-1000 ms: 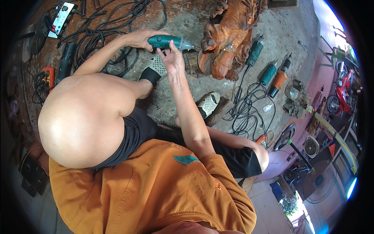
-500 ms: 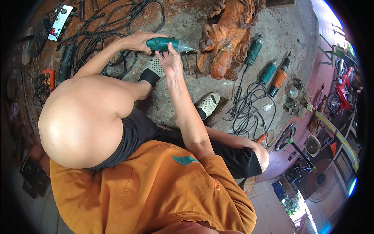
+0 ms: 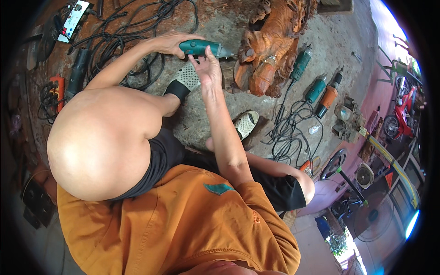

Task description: The person uses a handheld rotary tool to carve and shape a large piece of wood placed on the floor. They hold the tool with both hands and move it along the surface to remove material and refine details.

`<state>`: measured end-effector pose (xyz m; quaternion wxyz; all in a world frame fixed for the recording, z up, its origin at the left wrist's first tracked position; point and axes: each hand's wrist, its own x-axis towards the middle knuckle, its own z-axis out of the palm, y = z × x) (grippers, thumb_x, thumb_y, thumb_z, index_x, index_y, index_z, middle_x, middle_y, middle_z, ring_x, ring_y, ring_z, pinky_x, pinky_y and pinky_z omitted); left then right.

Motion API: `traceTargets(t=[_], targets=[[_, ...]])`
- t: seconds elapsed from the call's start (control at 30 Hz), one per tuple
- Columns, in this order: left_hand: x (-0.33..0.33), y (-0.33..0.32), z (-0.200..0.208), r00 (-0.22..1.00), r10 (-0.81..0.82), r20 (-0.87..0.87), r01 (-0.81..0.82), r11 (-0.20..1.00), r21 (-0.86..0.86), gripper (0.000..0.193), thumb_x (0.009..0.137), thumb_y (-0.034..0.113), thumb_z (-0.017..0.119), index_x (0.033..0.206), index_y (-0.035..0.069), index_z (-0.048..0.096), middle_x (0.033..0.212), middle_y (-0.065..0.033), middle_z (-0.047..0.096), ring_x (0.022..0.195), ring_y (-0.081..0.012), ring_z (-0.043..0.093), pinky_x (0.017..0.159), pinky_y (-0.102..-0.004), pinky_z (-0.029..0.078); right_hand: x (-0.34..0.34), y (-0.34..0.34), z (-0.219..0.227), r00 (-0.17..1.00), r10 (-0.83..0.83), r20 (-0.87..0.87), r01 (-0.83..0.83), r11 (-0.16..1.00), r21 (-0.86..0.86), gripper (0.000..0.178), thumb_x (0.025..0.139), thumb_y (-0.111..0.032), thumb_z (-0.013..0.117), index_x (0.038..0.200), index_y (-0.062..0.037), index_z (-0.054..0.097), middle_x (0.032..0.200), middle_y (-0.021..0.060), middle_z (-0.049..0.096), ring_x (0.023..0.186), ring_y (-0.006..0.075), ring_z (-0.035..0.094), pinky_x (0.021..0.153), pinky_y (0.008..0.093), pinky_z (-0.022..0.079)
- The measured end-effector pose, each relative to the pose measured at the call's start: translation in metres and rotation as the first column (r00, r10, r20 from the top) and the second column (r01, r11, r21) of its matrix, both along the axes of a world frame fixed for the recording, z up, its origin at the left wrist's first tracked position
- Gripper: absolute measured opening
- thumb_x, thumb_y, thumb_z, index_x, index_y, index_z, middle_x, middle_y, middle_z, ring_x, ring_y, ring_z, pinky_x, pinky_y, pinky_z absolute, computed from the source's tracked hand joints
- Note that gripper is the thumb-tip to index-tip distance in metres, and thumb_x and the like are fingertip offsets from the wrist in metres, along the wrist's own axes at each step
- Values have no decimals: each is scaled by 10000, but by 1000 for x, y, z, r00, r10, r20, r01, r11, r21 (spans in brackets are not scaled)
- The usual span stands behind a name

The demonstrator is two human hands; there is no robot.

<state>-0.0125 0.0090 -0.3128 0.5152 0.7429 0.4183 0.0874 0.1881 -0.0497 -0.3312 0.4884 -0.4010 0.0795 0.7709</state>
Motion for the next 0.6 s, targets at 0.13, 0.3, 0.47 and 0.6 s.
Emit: traceTargets(t=[0.13, 0.3, 0.47, 0.6], targets=[[-5, -4, 8, 992, -55, -111, 48, 997, -60, 1005, 567, 211, 724, 1527, 274, 436, 1509, -67, 526, 1370, -314, 497, 1151, -585, 320, -7, -10, 5, 1000, -5, 3, 5, 1000, -2, 486, 915, -152, 757, 1331, -160, 506, 1349, 45, 555, 1309, 255, 504, 1116, 600, 387], [-8, -6, 11, 995, -63, -80, 58, 996, -63, 1007, 580, 223, 737, 1537, 276, 426, 1503, -64, 533, 1370, -295, 498, 1151, -594, 286, -11, -14, 11, 1000, -10, 26, 10, 1000, -17, 398, 934, -180, 734, 1285, -97, 566, 1314, 55, 587, 1287, 261, 525, 1145, 589, 368], [0, 0, 16, 995, -26, -98, 15, 993, -113, 990, 598, 222, 729, 1538, 264, 421, 1493, -83, 539, 1283, -303, 569, 1097, -500, 428, -1, 2, 5, 999, 35, 24, -35, 999, -10, 479, 912, -183, 767, 1320, -189, 516, 1342, 39, 554, 1309, 247, 496, 1102, 583, 401], [3, 2, 6, 998, -8, -68, 9, 1000, 11, 983, 598, 224, 727, 1532, 255, 425, 1479, -100, 547, 1219, -317, 612, 1062, -437, 501, 3, 7, 8, 999, 33, 24, -33, 999, -2, 497, 907, -185, 774, 1332, -173, 517, 1364, 47, 536, 1322, 264, 484, 1115, 598, 389]])
